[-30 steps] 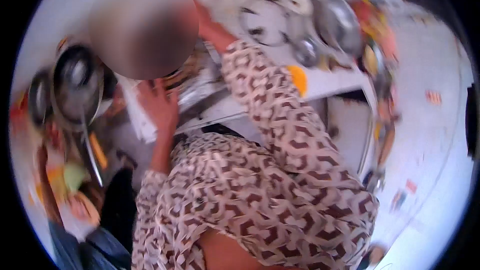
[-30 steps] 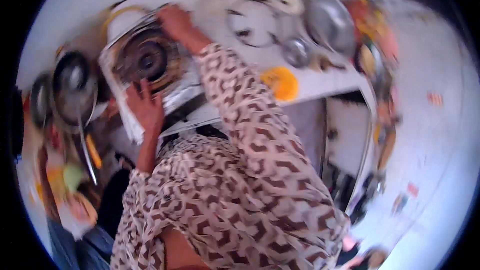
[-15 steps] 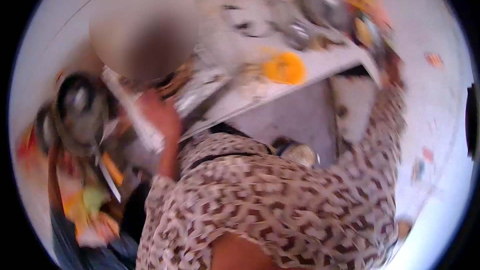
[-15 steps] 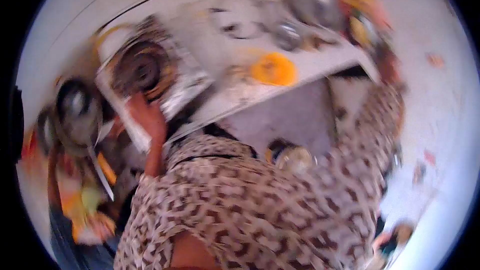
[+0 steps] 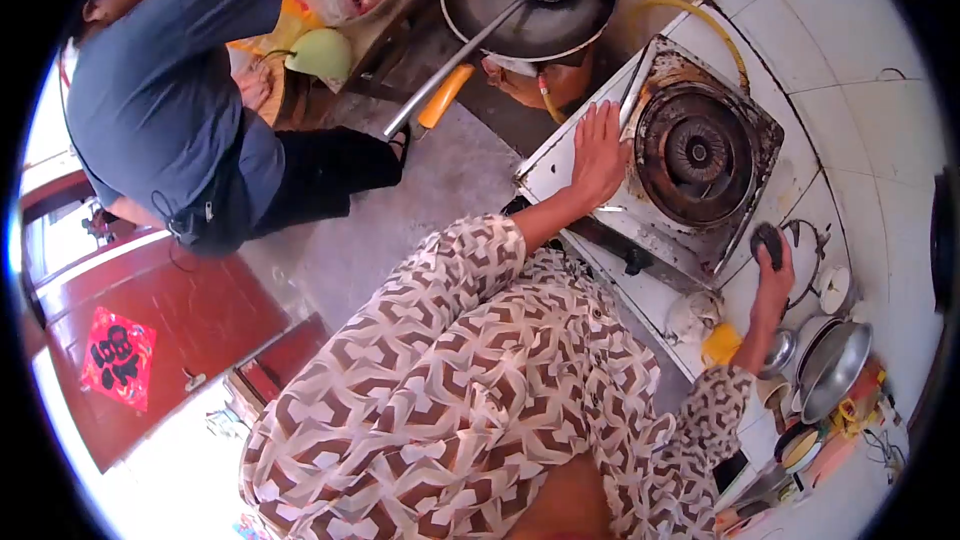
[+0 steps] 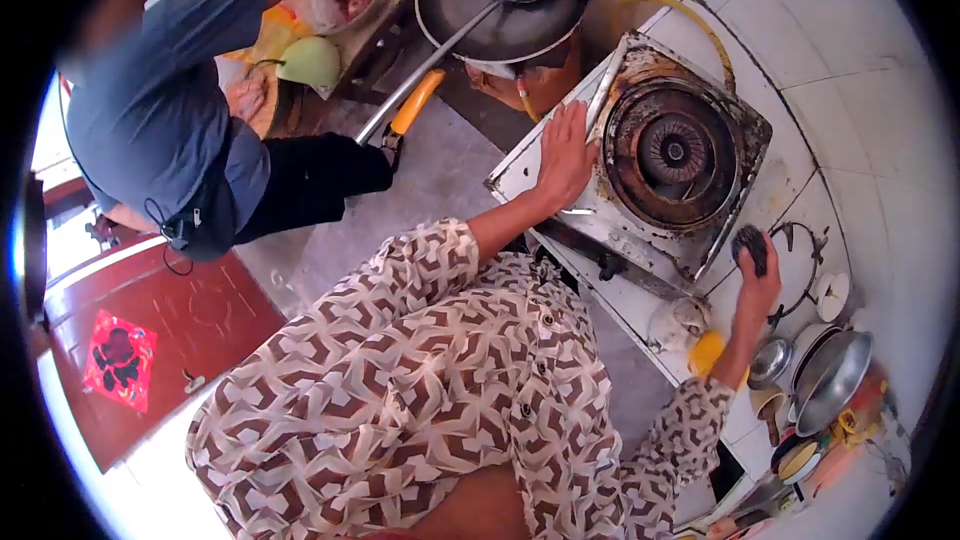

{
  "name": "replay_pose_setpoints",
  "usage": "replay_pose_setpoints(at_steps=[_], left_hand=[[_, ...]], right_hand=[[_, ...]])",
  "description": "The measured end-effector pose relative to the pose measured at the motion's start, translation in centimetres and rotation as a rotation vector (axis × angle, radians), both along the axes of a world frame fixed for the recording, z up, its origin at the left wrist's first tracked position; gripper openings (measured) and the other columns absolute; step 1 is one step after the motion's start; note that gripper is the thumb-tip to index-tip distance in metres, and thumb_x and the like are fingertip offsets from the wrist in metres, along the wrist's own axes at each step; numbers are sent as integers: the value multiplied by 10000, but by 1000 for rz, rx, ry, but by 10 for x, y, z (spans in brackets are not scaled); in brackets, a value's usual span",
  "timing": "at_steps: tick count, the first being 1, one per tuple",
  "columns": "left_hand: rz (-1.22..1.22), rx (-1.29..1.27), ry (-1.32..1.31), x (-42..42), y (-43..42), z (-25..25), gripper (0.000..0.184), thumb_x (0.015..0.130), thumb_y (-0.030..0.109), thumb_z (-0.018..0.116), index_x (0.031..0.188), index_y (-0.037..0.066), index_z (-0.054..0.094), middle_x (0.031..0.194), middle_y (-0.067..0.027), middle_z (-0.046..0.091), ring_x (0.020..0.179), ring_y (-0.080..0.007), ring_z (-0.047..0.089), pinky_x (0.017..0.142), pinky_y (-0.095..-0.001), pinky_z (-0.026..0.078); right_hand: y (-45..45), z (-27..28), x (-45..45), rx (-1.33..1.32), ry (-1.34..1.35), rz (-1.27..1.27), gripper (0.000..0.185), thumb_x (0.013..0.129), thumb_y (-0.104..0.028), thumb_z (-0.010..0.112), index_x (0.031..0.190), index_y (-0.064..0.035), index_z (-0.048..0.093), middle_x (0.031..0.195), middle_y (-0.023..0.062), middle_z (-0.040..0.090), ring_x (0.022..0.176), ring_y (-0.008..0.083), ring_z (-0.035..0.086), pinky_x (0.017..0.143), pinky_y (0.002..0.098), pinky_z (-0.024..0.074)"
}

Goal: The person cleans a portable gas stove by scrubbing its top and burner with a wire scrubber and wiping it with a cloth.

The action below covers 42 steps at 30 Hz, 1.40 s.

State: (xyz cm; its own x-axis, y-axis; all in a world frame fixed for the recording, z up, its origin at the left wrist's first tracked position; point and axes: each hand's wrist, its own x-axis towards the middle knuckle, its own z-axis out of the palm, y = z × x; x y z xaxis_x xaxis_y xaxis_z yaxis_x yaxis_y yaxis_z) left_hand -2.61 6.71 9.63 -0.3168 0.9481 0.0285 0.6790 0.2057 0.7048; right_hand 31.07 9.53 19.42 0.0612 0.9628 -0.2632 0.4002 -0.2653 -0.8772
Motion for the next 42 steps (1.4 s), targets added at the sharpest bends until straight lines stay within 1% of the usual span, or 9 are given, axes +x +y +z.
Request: replay_pose_setpoints(at_steps=[7, 14, 15, 16, 22, 25, 29, 35, 42], left_hand=[[-43, 78, -89, 11, 8, -30, 506, 930, 143, 495, 1400, -24, 409, 1395, -239, 463, 1303, -394, 415, 1097, -496, 278], [-291, -94, -298, -17, -1, -94, 483, 982, 76, 422, 1428, -74, 314, 1421, -263, 421, 1236, -368, 471, 1038, -408, 362], [-336, 205, 209, -22, 3, -97, 502, 1002, 106, 413, 1450, -73, 275, 1431, -280, 401, 1214, -375, 491, 1045, -426, 359], [-192, 32, -279, 7, -1, -27, 537, 1006, 107, 425, 1469, -74, 222, 1472, -289, 343, 1309, -369, 417, 1107, -411, 288], [-316, -27, -161, -9, 16, -8, 632, 923, 2, 477, 1479, -84, 191, 1506, -266, 304, 1391, -356, 319, 1174, -375, 194], [-440, 73, 364, -50, 19, -69, 561, 922, 15, 455, 1437, -106, 267, 1475, -244, 343, 1366, -380, 342, 1189, -432, 160], [-279, -376, -2, -32, -12, -25, 482, 889, 39, 451, 1352, -91, 404, 1302, -261, 502, 1253, -435, 427, 1167, -496, 207], [-227, -22, -381, 26, -10, 12, 601, 951, 74, 461, 1487, -52, 220, 1500, -265, 309, 1412, -375, 277, 1166, -399, 201], [-427, -187, -424, 24, -67, 19, 1027, 763, 168, 758, 1503, -67, 86, 1502, -297, 239, 1422, -415, 219, 1177, -436, 176]], right_hand=[[-43, 19, -65, 103, -182, 262, 527, 852, -125, 699, 1357, -114, 551, 1223, 95, 602, 1113, 176, 566, 955, 286, 441], [-155, 102, 227, 14, -85, -1060, 665, 858, -67, 685, 1461, -145, 417, 1262, 80, 551, 1003, 169, 601, 834, 334, 520], [-175, 109, 263, -32, -82, -1179, 651, 862, -67, 676, 1457, -145, 423, 1265, 76, 552, 1011, 169, 598, 844, 337, 514], [-200, 116, 291, -67, -89, -1261, 638, 866, -67, 668, 1452, -144, 428, 1267, 72, 553, 1020, 168, 595, 855, 340, 507], [-300, 160, 345, -222, -182, -1460, 561, 892, -66, 618, 1425, -143, 462, 1282, 49, 560, 1071, 165, 577, 918, 355, 468], [-289, 158, 352, -244, -208, -1366, 526, 904, -66, 593, 1412, -143, 478, 1289, 37, 564, 1097, 164, 568, 950, 363, 448], [-169, 115, 277, -182, -100, -918, 482, 921, -66, 560, 1394, -142, 500, 1299, 21, 569, 1132, 162, 556, 992, 374, 422], [-100, 17, -24, -86, 158, -28, 464, 861, -86, 712, 1303, -78, 571, 1149, 32, 620, 996, 109, 587, 859, 248, 495], [-72, 4, -154, 494, -270, 400, 439, 768, -26, 656, 1200, -3, 580, 1200, 145, 577, 1107, 330, 561, 946, 418, 452]])
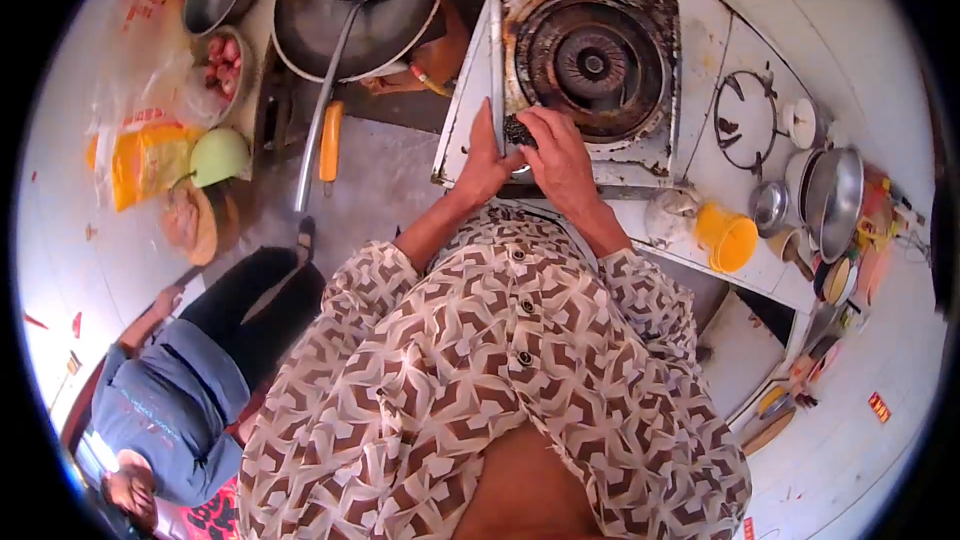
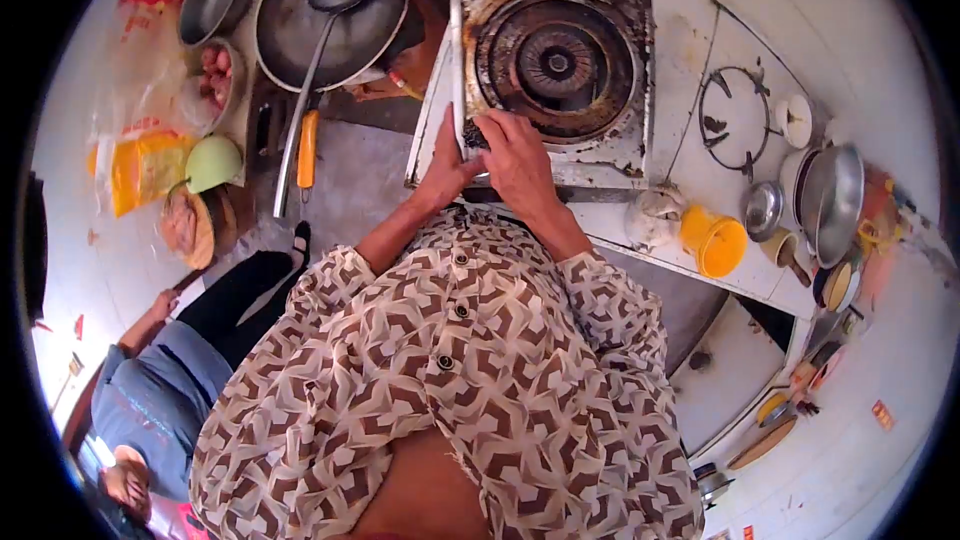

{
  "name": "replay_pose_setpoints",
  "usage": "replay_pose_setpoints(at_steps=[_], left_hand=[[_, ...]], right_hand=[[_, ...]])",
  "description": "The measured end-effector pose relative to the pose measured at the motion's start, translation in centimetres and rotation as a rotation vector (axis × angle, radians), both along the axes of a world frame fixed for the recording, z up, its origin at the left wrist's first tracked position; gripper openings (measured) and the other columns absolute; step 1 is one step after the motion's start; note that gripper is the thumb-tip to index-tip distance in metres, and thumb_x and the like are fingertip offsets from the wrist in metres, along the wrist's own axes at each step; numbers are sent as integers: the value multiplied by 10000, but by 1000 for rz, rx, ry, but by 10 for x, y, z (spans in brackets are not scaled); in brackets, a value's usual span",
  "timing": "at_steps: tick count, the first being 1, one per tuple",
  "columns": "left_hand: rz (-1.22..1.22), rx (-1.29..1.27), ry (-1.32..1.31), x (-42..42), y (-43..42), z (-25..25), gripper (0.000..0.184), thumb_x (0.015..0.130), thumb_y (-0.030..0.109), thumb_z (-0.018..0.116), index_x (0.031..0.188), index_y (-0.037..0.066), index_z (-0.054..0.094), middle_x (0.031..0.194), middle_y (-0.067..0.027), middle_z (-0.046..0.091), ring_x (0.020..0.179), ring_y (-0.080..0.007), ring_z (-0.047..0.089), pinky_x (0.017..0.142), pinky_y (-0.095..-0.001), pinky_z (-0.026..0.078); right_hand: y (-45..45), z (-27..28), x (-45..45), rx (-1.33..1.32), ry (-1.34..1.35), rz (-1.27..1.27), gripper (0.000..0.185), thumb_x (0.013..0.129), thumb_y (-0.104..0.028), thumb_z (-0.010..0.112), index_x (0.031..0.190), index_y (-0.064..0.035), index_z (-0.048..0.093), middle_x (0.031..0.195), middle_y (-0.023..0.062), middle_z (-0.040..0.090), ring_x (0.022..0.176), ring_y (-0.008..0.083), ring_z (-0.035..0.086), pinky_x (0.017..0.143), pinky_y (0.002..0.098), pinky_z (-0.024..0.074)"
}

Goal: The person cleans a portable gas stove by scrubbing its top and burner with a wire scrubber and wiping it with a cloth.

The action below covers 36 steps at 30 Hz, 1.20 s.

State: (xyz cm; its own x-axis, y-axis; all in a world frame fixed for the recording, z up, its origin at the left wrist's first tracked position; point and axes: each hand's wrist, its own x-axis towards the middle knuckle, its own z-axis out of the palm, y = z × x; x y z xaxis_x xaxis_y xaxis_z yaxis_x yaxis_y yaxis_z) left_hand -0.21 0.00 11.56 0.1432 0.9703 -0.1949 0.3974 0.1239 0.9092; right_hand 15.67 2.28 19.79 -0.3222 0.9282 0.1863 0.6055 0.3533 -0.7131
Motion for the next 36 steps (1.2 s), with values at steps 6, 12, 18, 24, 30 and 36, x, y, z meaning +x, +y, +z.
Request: replay_pose_setpoints(at_steps=[6, 12, 18, 24, 30, 36], left_hand=[[-43, -116, -62, 17, 5, 18, 1097, 765, 301, 768, 1510, -53, 45, 1505, -286, 218, 1416, -413, 216, 1149, -488, 186], [-44, -145, 43, 30, 1, 24, 1098, 754, 216, 790, 1521, -25, 41, 1520, -252, 243, 1428, -369, 245, 1175, -402, 198], [-57, -221, -91, 34, 0, 16, 1127, 774, 330, 762, 1534, 13, -7, 1554, -239, 161, 1459, -359, 152, 1136, -483, 142], [-33, -199, -63, 45, -1, 27, 1119, 771, 309, 756, 1533, 4, -3, 1562, -231, 155, 1463, -344, 149, 1136, -460, 119], [-54, -212, -34, 51, 1, 31, 1138, 777, 316, 756, 1528, -16, -32, 1580, -247, 143, 1474, -344, 145, 1151, -476, 115], [-46, -240, -54, 54, 1, 32, 1145, 763, 321, 764, 1527, -17, -19, 1583, -220, 143, 1474, -318, 139, 1135, -465, 98]], right_hand=[[88, -28, -1, 269, -110, 101, 325, 783, 0, 578, 1103, -14, 632, 1128, 135, 625, 1063, 316, 592, 901, 415, 479], [105, -6, -2, 208, -150, 11, 432, 723, -22, 699, 1148, -43, 623, 1130, 140, 616, 1057, 335, 577, 933, 425, 454], [78, -10, 15, 160, -205, 180, 430, 768, -45, 694, 1191, -46, 620, 1173, 152, 614, 1111, 333, 570, 981, 428, 440], [208, -30, 19, 273, -249, -99, 379, 793, -105, 700, 1160, -41, 631, 1143, 159, 627, 1081, 352, 573, 962, 415, 450], [145, -15, 17, 187, -240, 84, 386, 786, -104, 706, 1163, -64, 636, 1145, 139, 627, 1110, 340, 568, 960, 419, 456], [237, -28, 19, 222, -309, -165, 386, 784, -120, 708, 1161, -72, 637, 1147, 128, 627, 1086, 335, 581, 942, 422, 467]])
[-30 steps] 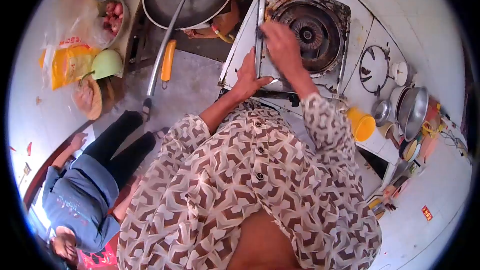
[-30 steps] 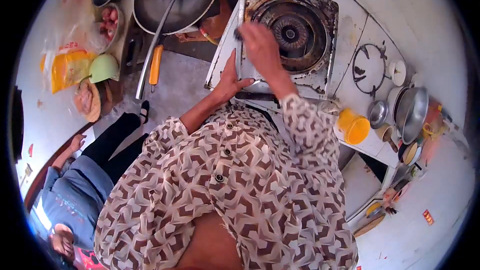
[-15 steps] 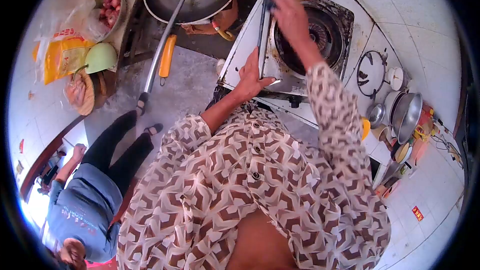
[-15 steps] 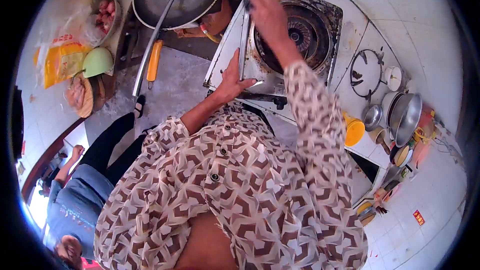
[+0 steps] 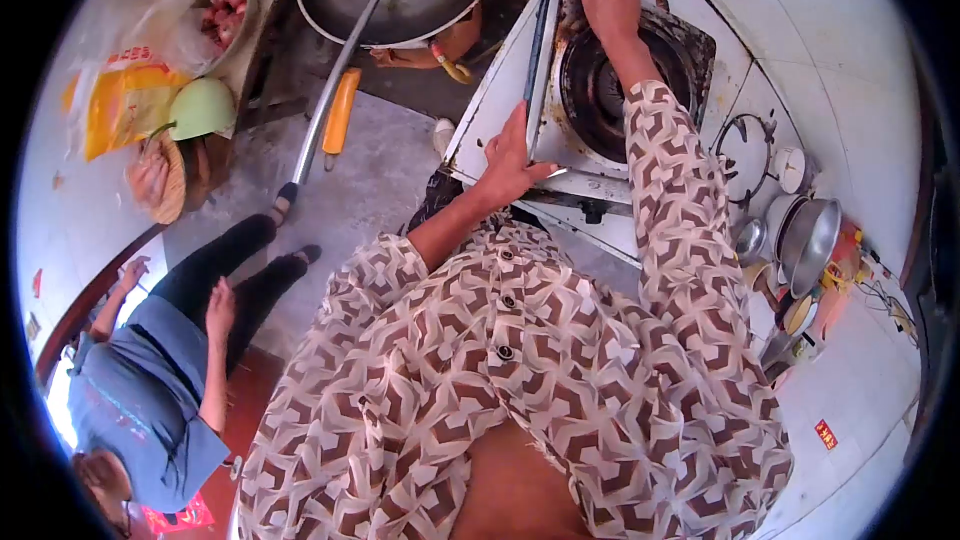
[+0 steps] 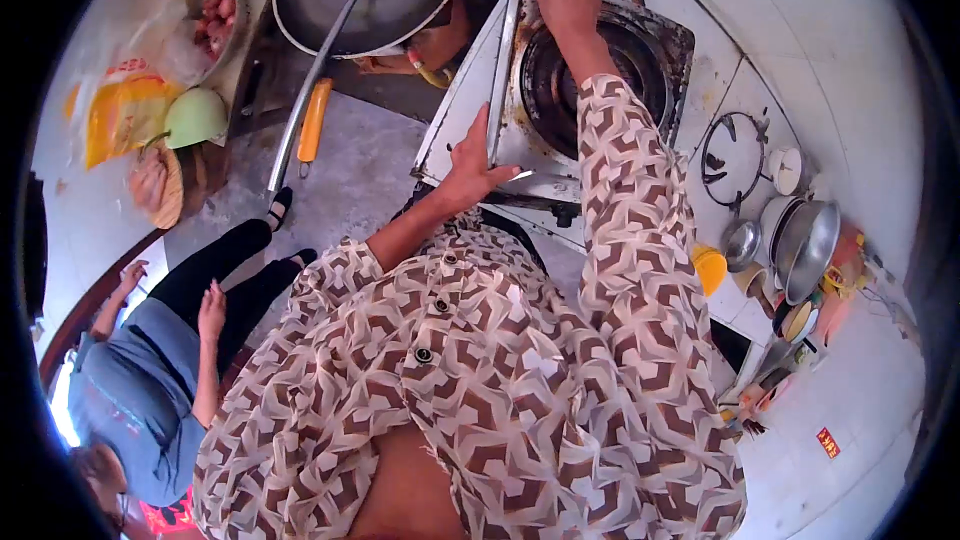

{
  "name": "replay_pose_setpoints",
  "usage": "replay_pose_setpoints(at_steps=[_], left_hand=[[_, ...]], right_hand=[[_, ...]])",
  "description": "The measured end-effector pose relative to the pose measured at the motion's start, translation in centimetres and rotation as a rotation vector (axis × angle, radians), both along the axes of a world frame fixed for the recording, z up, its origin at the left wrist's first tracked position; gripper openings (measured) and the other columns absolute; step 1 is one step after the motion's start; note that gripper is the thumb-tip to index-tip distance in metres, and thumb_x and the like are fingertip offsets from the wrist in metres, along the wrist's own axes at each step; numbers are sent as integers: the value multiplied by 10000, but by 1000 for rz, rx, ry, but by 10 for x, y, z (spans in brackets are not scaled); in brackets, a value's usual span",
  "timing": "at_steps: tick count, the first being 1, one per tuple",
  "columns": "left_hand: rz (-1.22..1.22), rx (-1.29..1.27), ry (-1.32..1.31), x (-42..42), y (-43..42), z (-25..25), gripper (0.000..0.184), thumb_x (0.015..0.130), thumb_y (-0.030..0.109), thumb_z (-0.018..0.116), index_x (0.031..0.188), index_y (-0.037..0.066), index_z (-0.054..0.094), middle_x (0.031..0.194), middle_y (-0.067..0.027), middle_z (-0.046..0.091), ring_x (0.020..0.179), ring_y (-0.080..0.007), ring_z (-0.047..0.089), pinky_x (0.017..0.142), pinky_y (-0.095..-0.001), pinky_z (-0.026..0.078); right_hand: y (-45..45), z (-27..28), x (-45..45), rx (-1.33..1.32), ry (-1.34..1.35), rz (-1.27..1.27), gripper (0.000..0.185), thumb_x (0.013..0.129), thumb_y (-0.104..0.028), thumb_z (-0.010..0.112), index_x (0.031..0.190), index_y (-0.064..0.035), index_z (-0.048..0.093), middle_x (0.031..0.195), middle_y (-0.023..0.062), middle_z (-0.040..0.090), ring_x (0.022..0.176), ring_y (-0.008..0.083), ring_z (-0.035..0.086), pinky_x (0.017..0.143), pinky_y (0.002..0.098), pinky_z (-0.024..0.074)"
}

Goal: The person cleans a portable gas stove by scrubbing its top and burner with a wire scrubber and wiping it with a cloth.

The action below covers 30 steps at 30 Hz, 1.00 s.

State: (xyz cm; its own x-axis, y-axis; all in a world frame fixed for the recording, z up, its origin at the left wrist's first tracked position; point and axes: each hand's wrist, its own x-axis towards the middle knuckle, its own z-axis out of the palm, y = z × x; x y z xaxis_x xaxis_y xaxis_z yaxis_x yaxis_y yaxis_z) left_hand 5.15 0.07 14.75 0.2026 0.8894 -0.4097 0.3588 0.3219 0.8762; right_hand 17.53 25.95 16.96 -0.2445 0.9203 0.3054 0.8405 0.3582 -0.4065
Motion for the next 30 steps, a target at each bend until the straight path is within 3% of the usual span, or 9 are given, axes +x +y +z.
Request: replay_pose_setpoints(at_steps=[5, 10, 13, 17, 19, 20, 23, 26, 30], left_hand=[[-14, -6, 14, 3, 1, 3, 1127, 774, 323, 754, 1523, -22, -15, 1583, -217, 140, 1473, -314, 140, 1129, -479, 99], [-26, -27, 16, 3, 7, 0, 1131, 768, 311, 750, 1531, 5, -28, 1584, -217, 130, 1473, -313, 136, 1126, -478, 100], [-47, 4, -4, 0, 7, -9, 1132, 783, 344, 744, 1530, 4, -34, 1588, -221, 110, 1478, -319, 121, 1127, -486, 101], [17, 73, -4, 9, 18, -21, 1106, 792, 311, 743, 1512, -50, -15, 1563, -280, 118, 1470, -371, 114, 1168, -483, 78], [61, 229, -3, 7, 40, -16, 1038, 809, 249, 715, 1511, -55, 13, 1556, -296, 121, 1466, -398, 112, 1176, -473, 105], [40, 320, 80, 11, 54, -5, 999, 821, 228, 698, 1513, -49, 33, 1554, -296, 132, 1461, -414, 113, 1174, -489, 104], [-14, 497, 296, 22, 94, -3, 918, 848, 256, 682, 1515, -21, 114, 1559, -278, 148, 1459, -421, 118, 1171, -514, 100], [-68, 569, 449, 37, 117, 0, 847, 868, 323, 665, 1504, -1, 210, 1564, -264, 163, 1462, -417, 119, 1171, -523, 93], [-120, 600, 632, 32, 118, 7, 752, 892, 410, 617, 1469, 20, 333, 1558, -258, 204, 1460, -410, 141, 1171, -532, 93]], right_hand=[[-31, 1, 3, 27, -12, 302, 381, 819, -154, 698, 1185, -74, 630, 1136, 148, 625, 1073, 350, 577, 914, 436, 471], [4, 8, -7, -122, -65, -49, 358, 820, -174, 691, 1152, -50, 639, 1132, 167, 629, 1057, 373, 579, 927, 447, 462], [-51, 2, 10, 47, 66, 252, 331, 795, -116, 717, 1116, -56, 662, 1068, 154, 639, 1026, 346, 598, 907, 434, 486], [-94, 74, 150, -383, 320, -183, 458, 808, -159, 720, 1248, -73, 625, 1165, 118, 652, 1109, 239, 605, 992, 331, 437], [-132, 106, 304, -61, 168, -405, 397, 871, -214, 651, 1247, -89, 632, 1212, 119, 642, 1112, 213, 601, 982, 324, 435], [-167, 145, 369, -105, -209, -861, 407, 890, -248, 623, 1260, -78, 624, 1243, 112, 632, 1141, 196, 591, 963, 327, 453], [-290, 195, 499, 146, 694, -995, 373, 925, -213, 572, 1256, -45, 601, 1225, 123, 634, 1099, 208, 613, 913, 329, 497], [-362, 184, 496, 241, 1098, -939, 342, 960, -179, 522, 1253, -13, 577, 1206, 133, 635, 1057, 220, 636, 863, 331, 541], [-279, 81, 368, -30, 735, -1014, 442, 900, -118, 641, 1321, -29, 546, 1209, 104, 619, 1082, 202, 593, 879, 308, 511]])
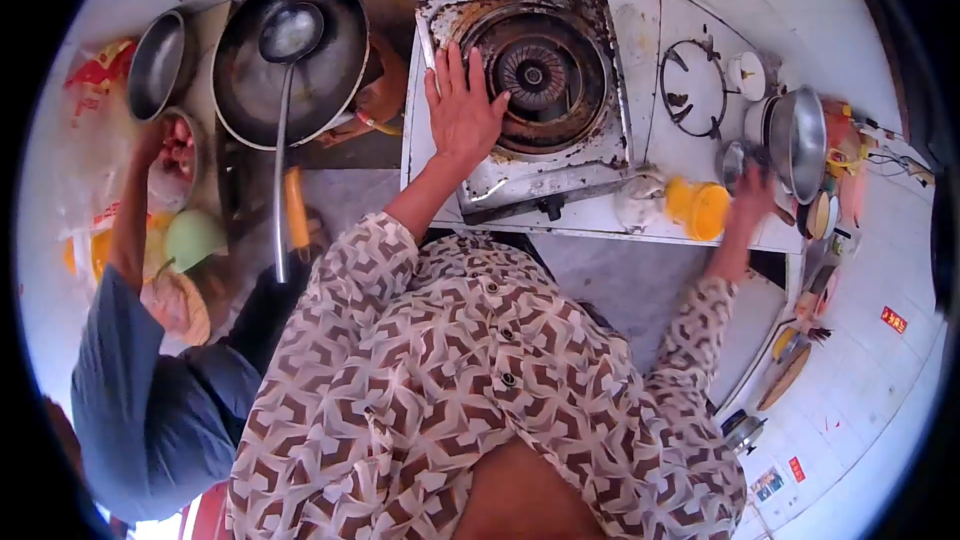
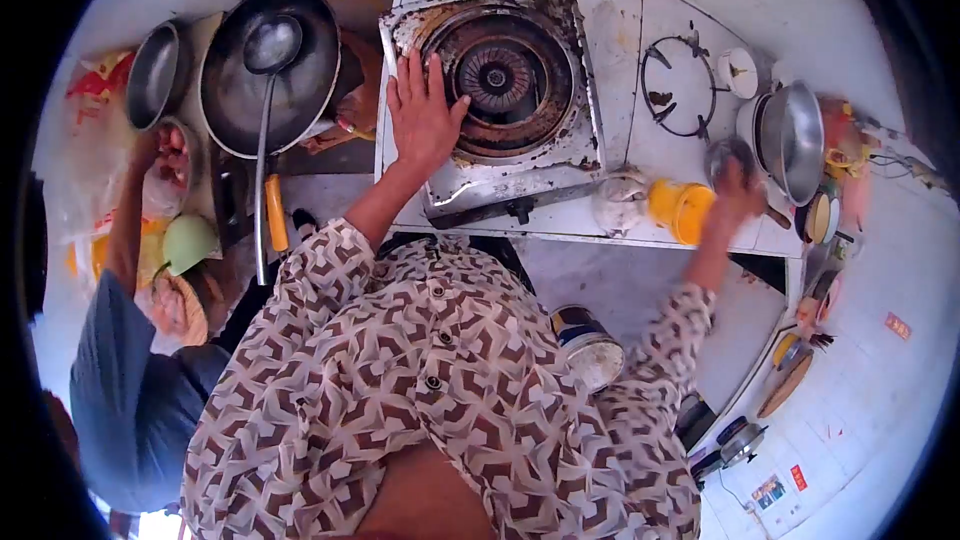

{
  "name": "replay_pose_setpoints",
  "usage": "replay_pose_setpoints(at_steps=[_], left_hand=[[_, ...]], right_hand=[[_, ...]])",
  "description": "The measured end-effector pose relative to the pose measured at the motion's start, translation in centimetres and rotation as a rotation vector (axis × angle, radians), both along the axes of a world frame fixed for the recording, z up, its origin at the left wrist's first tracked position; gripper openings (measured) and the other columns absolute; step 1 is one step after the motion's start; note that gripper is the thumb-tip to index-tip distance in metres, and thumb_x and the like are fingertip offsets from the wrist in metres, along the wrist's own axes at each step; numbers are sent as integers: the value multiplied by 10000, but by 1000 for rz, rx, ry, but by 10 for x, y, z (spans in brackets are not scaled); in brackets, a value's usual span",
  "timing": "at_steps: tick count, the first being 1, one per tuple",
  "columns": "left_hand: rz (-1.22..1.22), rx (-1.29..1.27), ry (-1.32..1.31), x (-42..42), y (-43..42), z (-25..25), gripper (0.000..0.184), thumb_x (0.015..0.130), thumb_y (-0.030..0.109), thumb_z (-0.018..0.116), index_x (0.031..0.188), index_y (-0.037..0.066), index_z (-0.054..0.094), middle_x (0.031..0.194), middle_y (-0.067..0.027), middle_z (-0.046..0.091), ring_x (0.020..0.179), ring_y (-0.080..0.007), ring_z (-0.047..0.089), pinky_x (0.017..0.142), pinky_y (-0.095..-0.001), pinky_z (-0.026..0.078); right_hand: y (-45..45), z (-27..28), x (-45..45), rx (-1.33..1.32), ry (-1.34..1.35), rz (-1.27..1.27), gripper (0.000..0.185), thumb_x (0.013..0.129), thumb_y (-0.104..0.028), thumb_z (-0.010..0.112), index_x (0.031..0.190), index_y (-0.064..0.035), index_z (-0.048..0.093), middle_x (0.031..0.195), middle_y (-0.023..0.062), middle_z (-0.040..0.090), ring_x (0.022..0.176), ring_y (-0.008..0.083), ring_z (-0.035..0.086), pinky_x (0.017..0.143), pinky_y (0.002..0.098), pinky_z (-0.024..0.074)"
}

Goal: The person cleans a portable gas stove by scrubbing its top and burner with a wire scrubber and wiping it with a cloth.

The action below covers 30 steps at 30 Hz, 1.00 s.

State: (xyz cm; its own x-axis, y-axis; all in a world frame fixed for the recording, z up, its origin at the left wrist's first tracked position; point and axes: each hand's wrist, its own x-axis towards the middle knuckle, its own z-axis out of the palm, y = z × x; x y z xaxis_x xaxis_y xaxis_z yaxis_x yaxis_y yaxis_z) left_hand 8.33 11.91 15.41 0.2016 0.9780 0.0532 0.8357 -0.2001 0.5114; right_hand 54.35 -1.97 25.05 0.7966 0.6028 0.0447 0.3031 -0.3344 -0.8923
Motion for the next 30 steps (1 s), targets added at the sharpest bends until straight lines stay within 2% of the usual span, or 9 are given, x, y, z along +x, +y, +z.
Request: replay_pose_setpoints(at_steps=[3, 6, 13, 18, 21, 22, 24, 28, 30], left_hand=[[-24, 36, 98, -3, 0, 7, 718, 895, 418, 609, 1454, 41, 363, 1551, -259, 222, 1450, -415, 173, 1163, -543, 119], [-10, 80, 121, -6, 2, 7, 703, 898, 420, 604, 1449, 47, 376, 1554, -255, 218, 1452, -409, 173, 1168, -533, 117], [-19, 48, 96, -6, -1, 15, 729, 902, 429, 593, 1456, 19, 355, 1560, -259, 203, 1463, -400, 149, 1183, -500, 108], [-14, 45, 110, -8, -4, 21, 761, 892, 465, 599, 1450, 6, 361, 1561, -268, 189, 1466, -401, 137, 1183, -502, 110], [-19, 54, 101, -6, -4, 22, 761, 890, 470, 600, 1441, -2, 372, 1561, -268, 188, 1465, -403, 142, 1182, -502, 116], [-19, 44, 92, -5, -4, 23, 758, 892, 471, 597, 1439, -3, 374, 1561, -268, 189, 1465, -403, 143, 1182, -502, 116], [-26, 31, 71, -3, -3, 23, 752, 895, 472, 593, 1436, -5, 378, 1559, -268, 192, 1466, -402, 143, 1183, -503, 116], [-28, 40, 59, -3, -4, 21, 756, 896, 483, 584, 1433, -8, 379, 1557, -274, 191, 1466, -410, 135, 1185, -500, 108], [-27, 41, 59, -1, -3, 20, 750, 903, 488, 571, 1426, -17, 386, 1552, -276, 203, 1460, -417, 149, 1183, -502, 115]], right_hand=[[105, -5, -138, -96, -93, 328, 497, 842, -135, 722, 1306, -34, 571, 1222, 94, 631, 1113, 174, 590, 986, 296, 443], [187, -65, -149, -1, -288, 546, 447, 805, -139, 734, 1237, -85, 631, 1158, 136, 648, 1082, 249, 605, 967, 342, 453], [276, -89, -259, 58, -852, 501, 353, 754, -132, 723, 1095, -81, 646, 1013, 138, 637, 971, 343, 591, 879, 452, 470], [279, -75, -311, 272, -743, 1108, 392, 768, -131, 709, 1148, -79, 632, 1033, 143, 636, 1058, 340, 569, 933, 432, 455], [284, -79, -237, 139, -832, 740, 386, 759, -65, 674, 1144, -70, 643, 1059, 144, 638, 1056, 341, 578, 953, 428, 450], [275, -71, -234, 53, -609, 560, 373, 732, -79, 660, 1104, -61, 663, 1025, 155, 635, 1033, 338, 578, 934, 429, 456], [280, -88, -256, 56, -801, 537, 346, 756, -76, 650, 1101, -64, 661, 1021, 168, 632, 1036, 345, 577, 934, 436, 458], [266, -77, -365, 224, -625, 928, 345, 773, -79, 633, 1118, -85, 654, 1078, 136, 629, 1058, 339, 571, 942, 437, 459], [270, -74, -345, 212, -557, 1038, 387, 766, -79, 679, 1152, -84, 645, 1115, 148, 636, 1071, 346, 576, 955, 412, 458]])
